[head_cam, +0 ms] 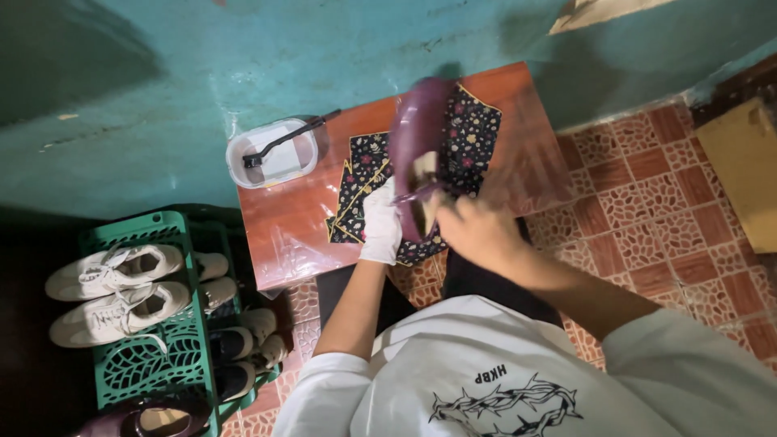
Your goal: The person cleans a maroon shoe using a brush and a cloth. They scrub the upper part of the shoe with the brush, wipe it with the cloth, and then clean the sole of the shoe with the brush.
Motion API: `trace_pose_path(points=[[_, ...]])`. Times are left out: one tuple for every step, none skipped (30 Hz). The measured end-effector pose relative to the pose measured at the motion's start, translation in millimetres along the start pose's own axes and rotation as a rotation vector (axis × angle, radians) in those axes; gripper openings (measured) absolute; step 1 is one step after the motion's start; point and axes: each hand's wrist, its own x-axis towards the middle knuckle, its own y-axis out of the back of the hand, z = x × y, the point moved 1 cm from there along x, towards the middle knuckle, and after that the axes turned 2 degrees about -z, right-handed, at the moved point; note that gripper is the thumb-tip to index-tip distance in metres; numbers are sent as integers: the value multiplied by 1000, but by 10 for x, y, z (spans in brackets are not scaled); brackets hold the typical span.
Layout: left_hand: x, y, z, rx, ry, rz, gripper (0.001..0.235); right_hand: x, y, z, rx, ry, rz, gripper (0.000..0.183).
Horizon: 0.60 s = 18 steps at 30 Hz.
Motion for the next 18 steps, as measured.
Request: trace_pose_path(points=[[-81, -31, 5, -1, -4, -1, 11, -26, -38, 17, -3, 0, 3, 24], [-160, -52, 8, -59, 22, 59, 12, -48, -75, 32, -46, -22, 0, 28], [-256, -42, -7, -117, 52, 124, 20, -75, -114, 23, -82, -42, -4, 33], [-58, -30, -232, -117, 52, 128, 20, -122, -43, -104, -78, -40, -3, 33], [146, -35, -453, -289, 36, 62, 9, -169, 26, -222, 7, -13, -11, 33], [350, -44, -675, -460, 19, -5, 11, -220, 94, -338, 92, 14, -20, 33], [339, -25, -703, -459, 22, -5, 11, -162, 79, -267, 93, 12, -23, 33], [329, -11, -733, -471, 12, -11, 11, -109, 61, -194, 97, 9, -3, 28], [290, 14, -788, -479, 8, -17, 11, -76, 55, -138, 102, 1, 11, 25], [432, 79, -960, -475, 17, -17, 11, -75, 56, -121, 106, -4, 3, 25], [625, 124, -1095, -133, 141, 3, 20, -35, 41, -69, 63, -25, 23, 26], [813, 175, -1224, 211, 261, 24, 32, 7, 31, -18, 21, -46, 43, 28], [791, 157, -1176, 212, 261, 28, 32, -14, 58, -92, 24, -46, 44, 28], [770, 144, -1134, 147, 301, 50, 35, -35, 82, -172, 16, -38, 28, 30], [738, 134, -1105, 79, 342, 74, 38, -62, 106, -253, 9, -27, 12, 31], [671, 118, -1037, 77, 344, 80, 38, -116, 109, -353, 14, -24, 13, 31], [576, 102, -993, -65, 294, 108, 34, -195, 124, -463, 139, -49, -5, 30], [482, 86, -949, -208, 242, 137, 30, -275, 139, -572, 263, -75, -23, 29]])
